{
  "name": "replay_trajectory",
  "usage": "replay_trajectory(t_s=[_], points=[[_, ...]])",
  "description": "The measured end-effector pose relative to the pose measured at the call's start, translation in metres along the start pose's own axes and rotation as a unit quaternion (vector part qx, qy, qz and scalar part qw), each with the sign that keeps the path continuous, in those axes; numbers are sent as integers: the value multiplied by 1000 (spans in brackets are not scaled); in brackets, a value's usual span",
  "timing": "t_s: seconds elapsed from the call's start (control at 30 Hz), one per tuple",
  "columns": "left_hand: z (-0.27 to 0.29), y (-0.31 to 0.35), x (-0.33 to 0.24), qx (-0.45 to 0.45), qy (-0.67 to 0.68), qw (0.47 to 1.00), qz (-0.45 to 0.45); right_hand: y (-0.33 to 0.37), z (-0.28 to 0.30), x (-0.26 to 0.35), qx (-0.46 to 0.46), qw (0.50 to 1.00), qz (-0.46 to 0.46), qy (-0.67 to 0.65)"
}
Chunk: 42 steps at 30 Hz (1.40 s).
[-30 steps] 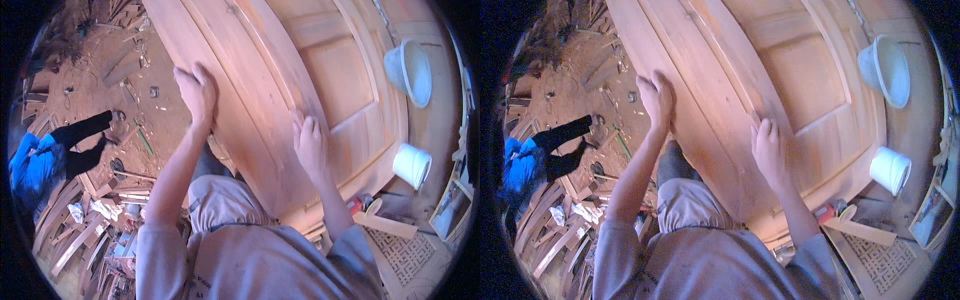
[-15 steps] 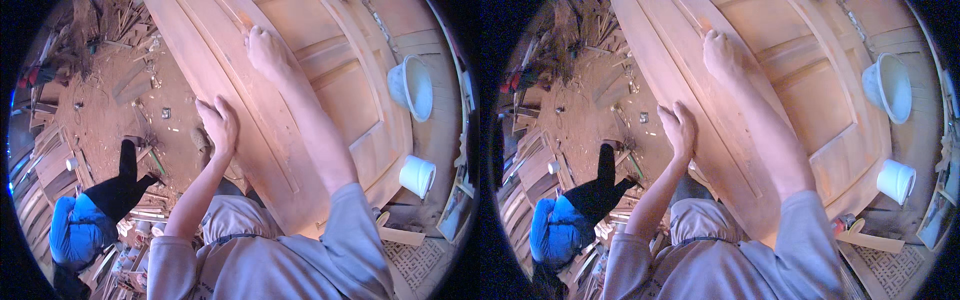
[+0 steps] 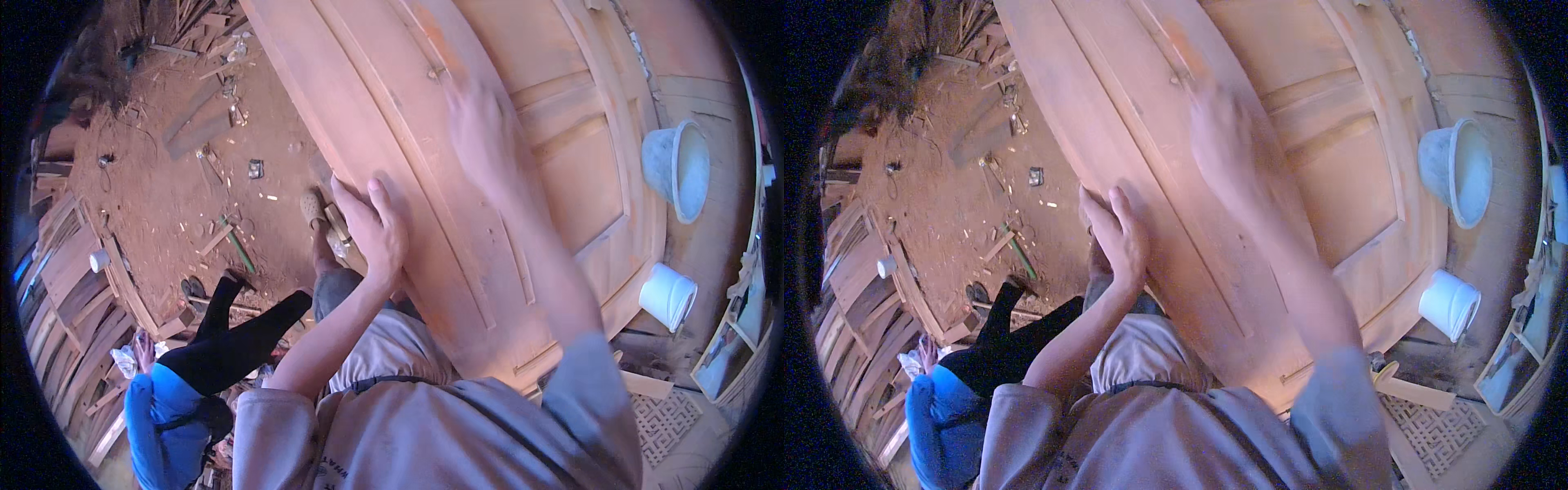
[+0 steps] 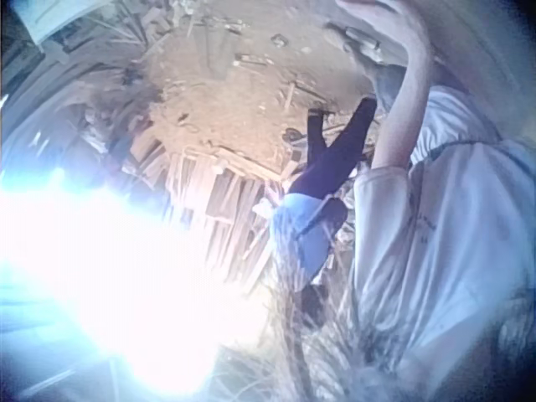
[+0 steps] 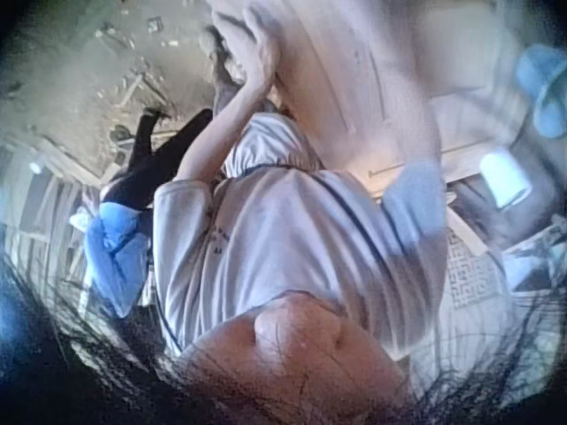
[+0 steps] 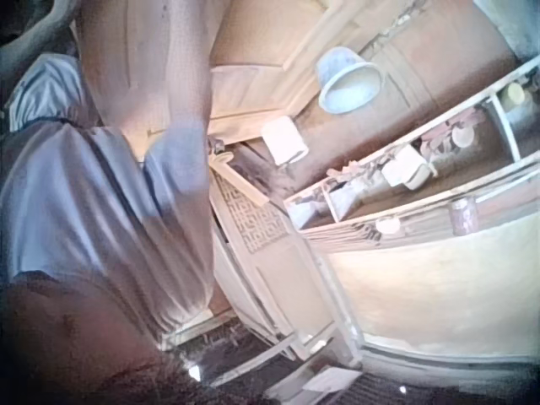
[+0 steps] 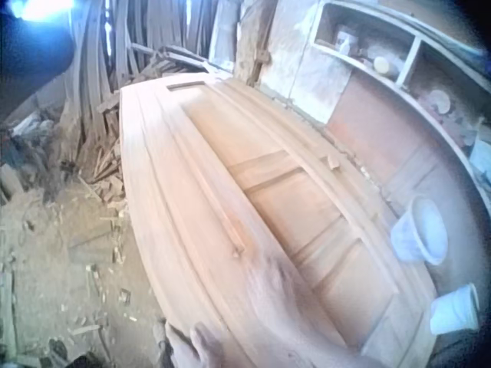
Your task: The person is sanding a wooden door by hand with a piece of sandpaper, moving it across the surface and edges of the panels to smooth them.
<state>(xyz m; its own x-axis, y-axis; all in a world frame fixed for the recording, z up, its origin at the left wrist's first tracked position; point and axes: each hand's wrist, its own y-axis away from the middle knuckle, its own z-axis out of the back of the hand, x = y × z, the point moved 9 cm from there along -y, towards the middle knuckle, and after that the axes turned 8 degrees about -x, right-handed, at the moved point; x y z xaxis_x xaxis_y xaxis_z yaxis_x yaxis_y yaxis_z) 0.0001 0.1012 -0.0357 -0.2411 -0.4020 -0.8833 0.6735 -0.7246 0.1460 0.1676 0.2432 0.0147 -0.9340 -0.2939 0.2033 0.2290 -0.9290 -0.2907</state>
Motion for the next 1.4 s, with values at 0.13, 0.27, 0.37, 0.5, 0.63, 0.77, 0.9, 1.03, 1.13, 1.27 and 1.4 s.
replay_trajectory(t_s=[0.13,0.27,0.37,0.5,0.63,0.77,0.9,1.03,1.13,1.27,1.4], points=[[-11,2,-2,10,6,1000,-6,-157,-105,1,-238,953,61,179],[-29,4,-8,22,3,999,-38,-205,-97,-39,-135,988,-70,-1],[0,-8,6,-13,-16,999,-33,-125,-76,1,-13,988,-115,-106],[-2,-11,0,-18,-19,999,-31,60,37,-18,-52,993,-51,-98],[-8,-5,-4,-19,4,998,-51,213,91,-64,67,987,-139,-53],[-9,-2,0,-8,41,999,-35,266,101,-78,107,981,-154,-51],[-10,0,-2,18,14,1000,10,202,83,-58,72,989,-127,-38],[3,-1,4,12,32,999,31,27,13,-12,30,995,-76,-49],[4,1,2,4,37,999,26,-122,-44,20,-80,994,-11,-70],[-1,0,14,13,79,996,34,-268,-128,37,-44,999,-8,-10],[-24,6,-2,23,53,998,2,-256,-111,-21,-115,991,-62,-33]])
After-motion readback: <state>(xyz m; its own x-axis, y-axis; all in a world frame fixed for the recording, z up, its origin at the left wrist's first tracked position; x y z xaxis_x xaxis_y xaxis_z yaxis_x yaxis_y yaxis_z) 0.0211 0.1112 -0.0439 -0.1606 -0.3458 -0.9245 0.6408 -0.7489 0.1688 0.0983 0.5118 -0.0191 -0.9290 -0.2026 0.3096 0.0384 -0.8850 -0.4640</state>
